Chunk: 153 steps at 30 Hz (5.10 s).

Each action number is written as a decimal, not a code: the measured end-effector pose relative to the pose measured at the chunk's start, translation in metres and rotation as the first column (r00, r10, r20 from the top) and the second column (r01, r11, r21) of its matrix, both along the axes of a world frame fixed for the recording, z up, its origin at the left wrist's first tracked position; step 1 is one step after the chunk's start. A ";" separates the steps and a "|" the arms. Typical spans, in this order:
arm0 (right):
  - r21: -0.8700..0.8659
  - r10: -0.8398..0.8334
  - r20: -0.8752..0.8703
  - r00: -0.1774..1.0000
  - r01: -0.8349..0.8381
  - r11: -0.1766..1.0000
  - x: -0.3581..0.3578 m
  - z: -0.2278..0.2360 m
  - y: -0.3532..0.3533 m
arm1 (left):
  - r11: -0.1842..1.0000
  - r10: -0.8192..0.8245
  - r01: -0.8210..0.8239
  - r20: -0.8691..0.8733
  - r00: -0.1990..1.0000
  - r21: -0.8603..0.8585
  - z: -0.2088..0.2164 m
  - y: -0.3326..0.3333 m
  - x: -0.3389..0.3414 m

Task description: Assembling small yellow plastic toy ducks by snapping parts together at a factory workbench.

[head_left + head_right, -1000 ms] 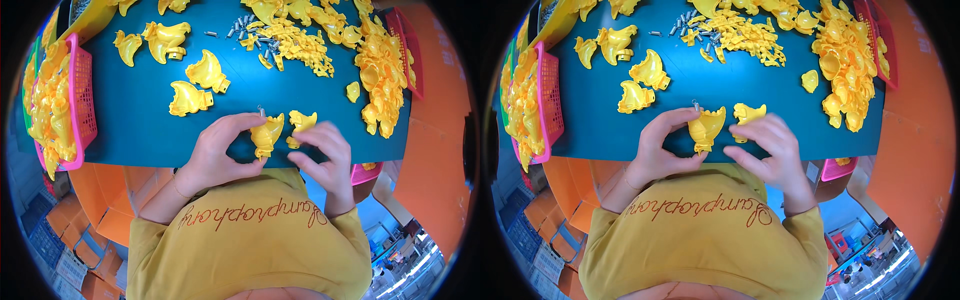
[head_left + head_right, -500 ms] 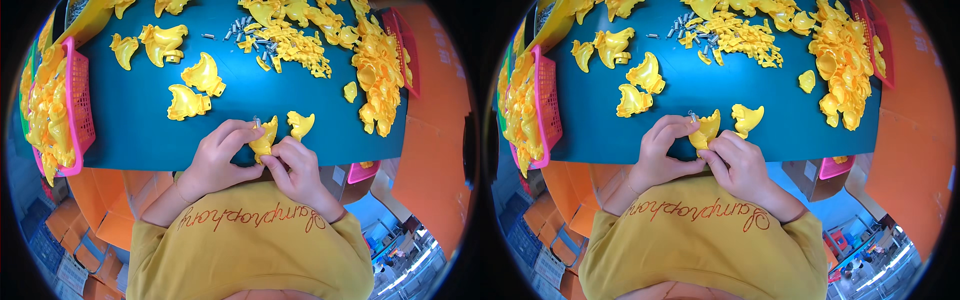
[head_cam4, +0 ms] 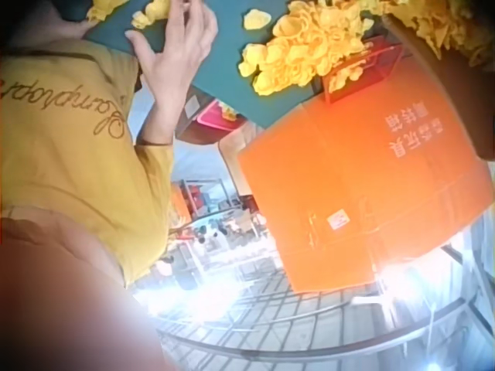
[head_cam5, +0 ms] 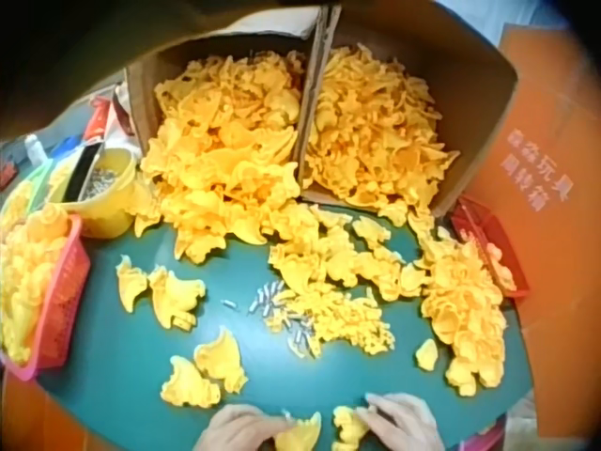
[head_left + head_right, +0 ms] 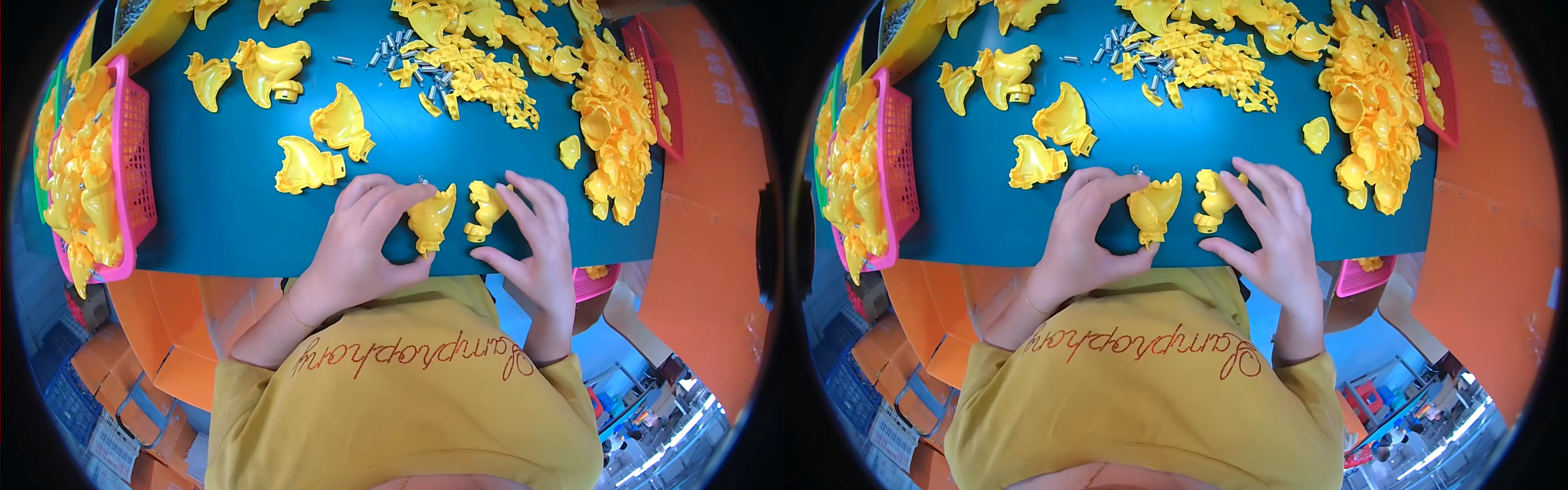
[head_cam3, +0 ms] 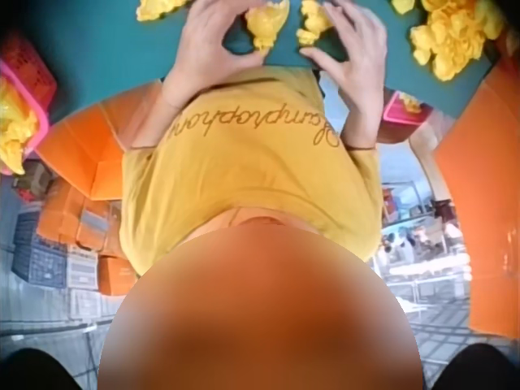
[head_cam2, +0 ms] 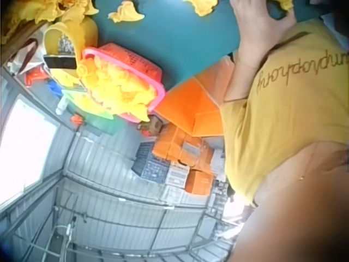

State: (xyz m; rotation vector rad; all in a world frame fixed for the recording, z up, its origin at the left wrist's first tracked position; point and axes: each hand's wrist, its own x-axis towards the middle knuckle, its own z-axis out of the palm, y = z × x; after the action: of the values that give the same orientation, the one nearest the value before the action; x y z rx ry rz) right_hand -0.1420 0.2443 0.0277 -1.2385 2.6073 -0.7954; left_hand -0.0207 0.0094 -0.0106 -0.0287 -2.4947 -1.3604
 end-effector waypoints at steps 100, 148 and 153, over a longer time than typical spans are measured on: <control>-0.549 0.166 0.336 0.927 0.050 0.835 0.032 -0.033 -0.047 | 0.995 -0.016 0.009 0.068 0.998 0.097 0.016 -0.010 0.006; -0.002 0.157 -0.127 0.979 -0.159 0.987 -0.057 -0.015 -0.114 | 0.232 0.743 -0.869 -0.497 0.448 -0.436 0.096 -0.245 0.127; -0.037 0.183 -0.068 0.981 -0.186 0.982 -0.051 -0.009 -0.115 | 0.469 0.635 -0.849 -0.575 0.515 -0.243 0.092 -0.153 0.097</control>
State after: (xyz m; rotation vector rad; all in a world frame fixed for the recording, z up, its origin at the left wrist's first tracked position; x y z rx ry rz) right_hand -0.1928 0.1294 0.0182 -1.5155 2.4875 -0.7931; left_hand 0.0764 -0.1441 0.0818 0.5830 -1.9648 -0.2441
